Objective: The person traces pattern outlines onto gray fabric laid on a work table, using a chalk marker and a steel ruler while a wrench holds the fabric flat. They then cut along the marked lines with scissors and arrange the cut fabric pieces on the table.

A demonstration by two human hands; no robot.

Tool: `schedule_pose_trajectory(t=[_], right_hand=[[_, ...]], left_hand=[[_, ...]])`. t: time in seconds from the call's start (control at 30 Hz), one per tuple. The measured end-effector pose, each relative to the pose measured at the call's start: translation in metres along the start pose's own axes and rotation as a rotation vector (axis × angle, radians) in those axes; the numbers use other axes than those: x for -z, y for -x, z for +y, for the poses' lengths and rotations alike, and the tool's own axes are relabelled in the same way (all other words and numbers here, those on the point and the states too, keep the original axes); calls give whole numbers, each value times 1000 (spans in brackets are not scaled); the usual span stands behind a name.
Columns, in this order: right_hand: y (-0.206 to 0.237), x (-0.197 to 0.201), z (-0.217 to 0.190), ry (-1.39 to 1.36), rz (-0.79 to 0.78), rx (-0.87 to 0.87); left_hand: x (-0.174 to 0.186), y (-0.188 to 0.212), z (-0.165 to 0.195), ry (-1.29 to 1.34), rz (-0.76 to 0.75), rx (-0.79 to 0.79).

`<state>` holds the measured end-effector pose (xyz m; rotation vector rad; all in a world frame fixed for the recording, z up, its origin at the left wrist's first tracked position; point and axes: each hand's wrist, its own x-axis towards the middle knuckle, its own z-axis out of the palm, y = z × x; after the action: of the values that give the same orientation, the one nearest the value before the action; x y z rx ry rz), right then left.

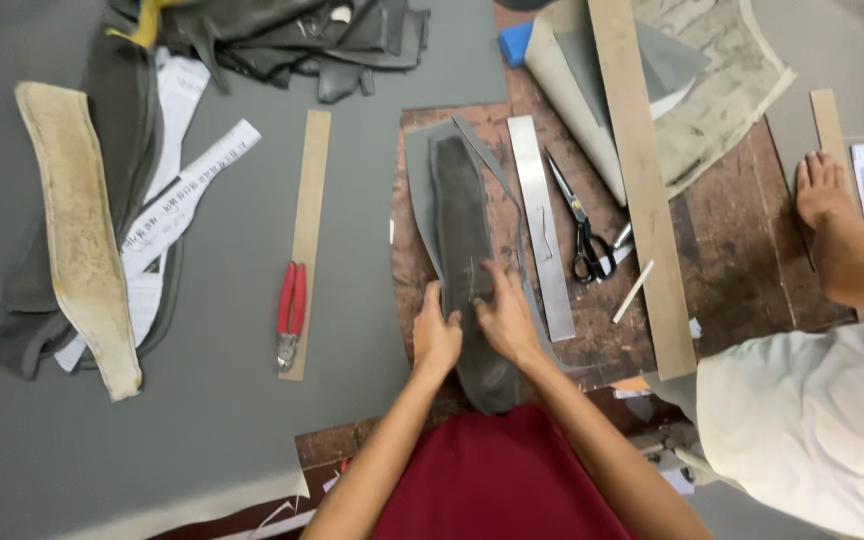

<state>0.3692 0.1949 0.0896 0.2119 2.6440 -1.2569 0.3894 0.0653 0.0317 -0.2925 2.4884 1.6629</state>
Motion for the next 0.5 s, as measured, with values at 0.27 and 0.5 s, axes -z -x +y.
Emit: schedule_pose_trajectory(t=[0.27, 0.5], right_hand=[[-5, 61, -67, 772, -318, 456], [38, 29, -35, 159, -904, 258]], left_hand=[[149, -2, 99, -561, -503, -294], [248, -8, 145, -892, -549, -106]])
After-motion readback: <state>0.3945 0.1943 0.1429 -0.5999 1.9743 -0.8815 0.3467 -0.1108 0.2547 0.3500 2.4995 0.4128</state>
